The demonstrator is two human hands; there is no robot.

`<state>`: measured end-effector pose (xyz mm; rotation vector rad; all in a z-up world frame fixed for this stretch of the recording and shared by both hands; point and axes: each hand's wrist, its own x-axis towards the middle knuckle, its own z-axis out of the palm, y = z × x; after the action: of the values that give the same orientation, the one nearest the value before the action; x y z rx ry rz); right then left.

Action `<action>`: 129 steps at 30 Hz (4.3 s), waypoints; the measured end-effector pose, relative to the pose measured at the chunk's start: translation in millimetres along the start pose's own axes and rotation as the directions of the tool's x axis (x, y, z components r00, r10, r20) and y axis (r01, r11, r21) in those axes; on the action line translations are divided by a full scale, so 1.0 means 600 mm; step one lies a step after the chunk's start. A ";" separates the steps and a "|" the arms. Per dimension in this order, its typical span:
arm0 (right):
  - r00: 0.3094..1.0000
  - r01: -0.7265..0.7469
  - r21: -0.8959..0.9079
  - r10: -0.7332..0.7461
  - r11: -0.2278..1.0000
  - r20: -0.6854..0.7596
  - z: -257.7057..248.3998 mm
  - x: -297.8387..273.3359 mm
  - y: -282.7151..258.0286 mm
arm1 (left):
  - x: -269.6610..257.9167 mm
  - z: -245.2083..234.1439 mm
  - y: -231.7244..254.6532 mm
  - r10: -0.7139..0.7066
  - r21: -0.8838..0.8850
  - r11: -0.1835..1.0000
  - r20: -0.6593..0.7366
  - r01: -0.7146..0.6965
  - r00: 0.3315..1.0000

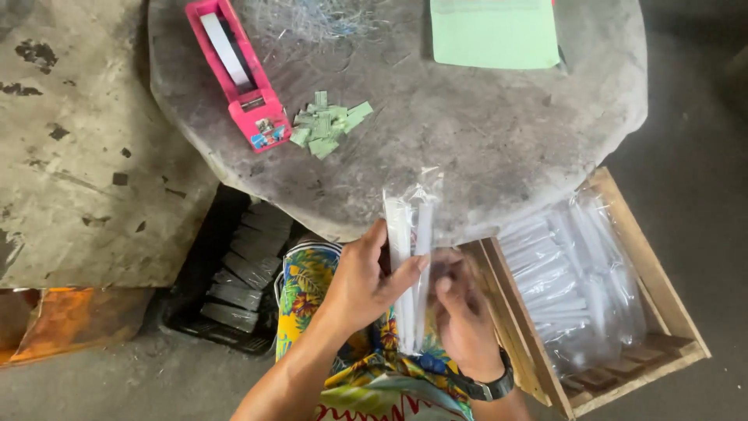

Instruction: Applying green adhesive labels to plastic bags containing white candle wicks

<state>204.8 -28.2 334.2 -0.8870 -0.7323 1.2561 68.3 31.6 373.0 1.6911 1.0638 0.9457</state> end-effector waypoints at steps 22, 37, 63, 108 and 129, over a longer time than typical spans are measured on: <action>0.955 -0.186 -0.069 0.197 0.980 0.221 0.001 -0.016 0.004 | 0.012 -0.001 -0.028 0.124 -0.140 0.984 0.073 -0.113 0.990; 0.830 0.556 -0.821 -0.150 0.131 0.538 -0.102 0.117 0.016 | 0.063 -0.044 -0.019 0.300 0.515 0.841 -0.184 -0.168 0.936; 0.934 -0.357 0.230 0.337 0.905 0.123 -0.022 0.249 -0.049 | 0.315 -0.143 -0.067 -0.246 0.822 0.569 0.176 -0.004 0.953; 0.879 -0.388 0.148 0.316 0.910 0.357 -0.170 -0.047 0.213 | 0.021 -0.062 0.001 0.036 0.141 0.988 0.187 -0.063 0.982; 0.687 -0.618 -0.061 0.576 0.784 0.443 -0.100 -0.021 0.140 | -0.030 -0.060 -0.026 -0.080 0.284 0.958 0.366 -0.029 0.927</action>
<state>213.9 -43.5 231.6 -0.7933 -0.7480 2.1215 25.7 28.7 366.7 1.9899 0.9909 0.4341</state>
